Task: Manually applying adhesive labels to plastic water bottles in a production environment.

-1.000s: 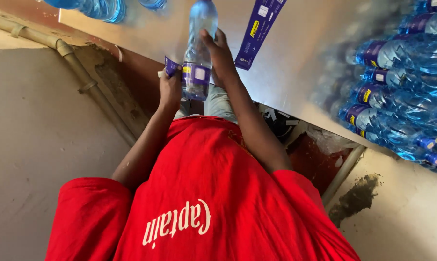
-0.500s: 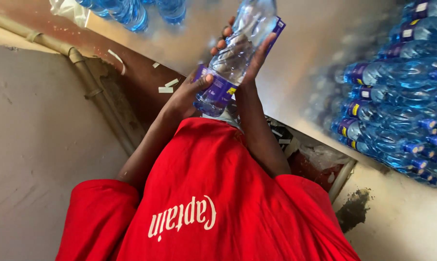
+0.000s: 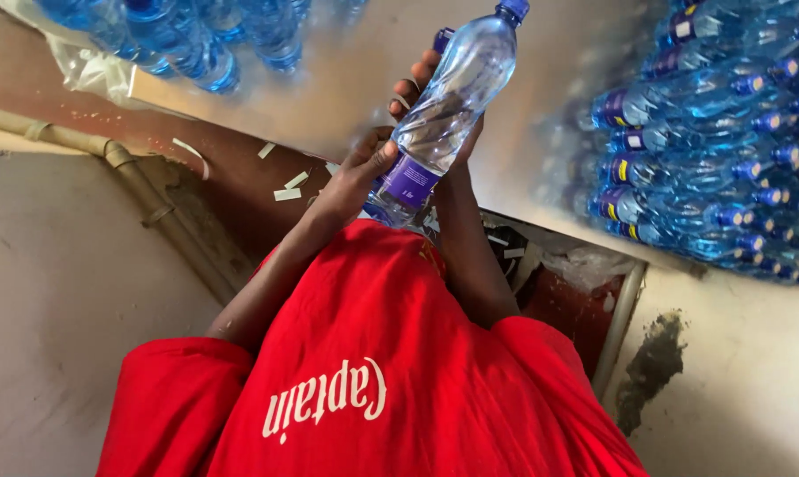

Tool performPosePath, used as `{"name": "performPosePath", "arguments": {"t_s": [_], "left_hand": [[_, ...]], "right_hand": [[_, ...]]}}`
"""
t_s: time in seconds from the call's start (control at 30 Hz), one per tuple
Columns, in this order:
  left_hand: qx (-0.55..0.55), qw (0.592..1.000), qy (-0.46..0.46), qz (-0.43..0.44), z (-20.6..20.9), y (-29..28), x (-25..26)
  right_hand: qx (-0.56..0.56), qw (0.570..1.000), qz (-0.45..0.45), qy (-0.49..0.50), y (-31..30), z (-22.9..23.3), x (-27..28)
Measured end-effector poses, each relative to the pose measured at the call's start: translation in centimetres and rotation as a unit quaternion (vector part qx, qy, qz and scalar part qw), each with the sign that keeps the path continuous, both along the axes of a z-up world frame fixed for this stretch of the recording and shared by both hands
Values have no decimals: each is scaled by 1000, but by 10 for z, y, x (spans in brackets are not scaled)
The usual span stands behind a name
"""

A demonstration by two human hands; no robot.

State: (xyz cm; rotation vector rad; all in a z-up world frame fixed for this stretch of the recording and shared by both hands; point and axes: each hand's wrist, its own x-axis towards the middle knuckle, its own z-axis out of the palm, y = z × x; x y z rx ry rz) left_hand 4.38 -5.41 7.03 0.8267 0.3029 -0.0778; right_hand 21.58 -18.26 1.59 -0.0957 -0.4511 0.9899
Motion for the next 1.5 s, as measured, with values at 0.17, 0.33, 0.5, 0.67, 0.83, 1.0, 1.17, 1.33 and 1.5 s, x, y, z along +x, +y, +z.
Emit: {"name": "performPosePath", "arguments": {"t_s": [0.17,0.33,0.5,0.67,0.83,1.0,1.17,1.33,1.5], "left_hand": [[167,985,31,13,-3,-6,17],[220,975,7,35,-45,-7,45],[161,981,38,105,-25,19,66],[160,982,68,68,-20,7,64],[162,984,73,25,-36,-8,63],[181,979,63,66,-28,-3,58],[188,969,101,120,-30,18,40],[174,963,108,173,-55,22,16],[172,961,149,159,-54,12,15]], "right_hand": [[-344,892,-208,-209,-72,13,-27],[-488,767,-417,-4,-144,-49,-49],[-719,488,-490,-68,-210,5,-75],[-732,361,-574,-63,-292,-29,-37],[-742,256,-617,-58,-331,-63,36],[-747,151,-643,-74,-348,-74,120],[-750,116,-648,-63,-354,-81,151],[-753,219,-618,60,-321,-148,124],[-852,338,-308,-256,-119,-159,46]]}}
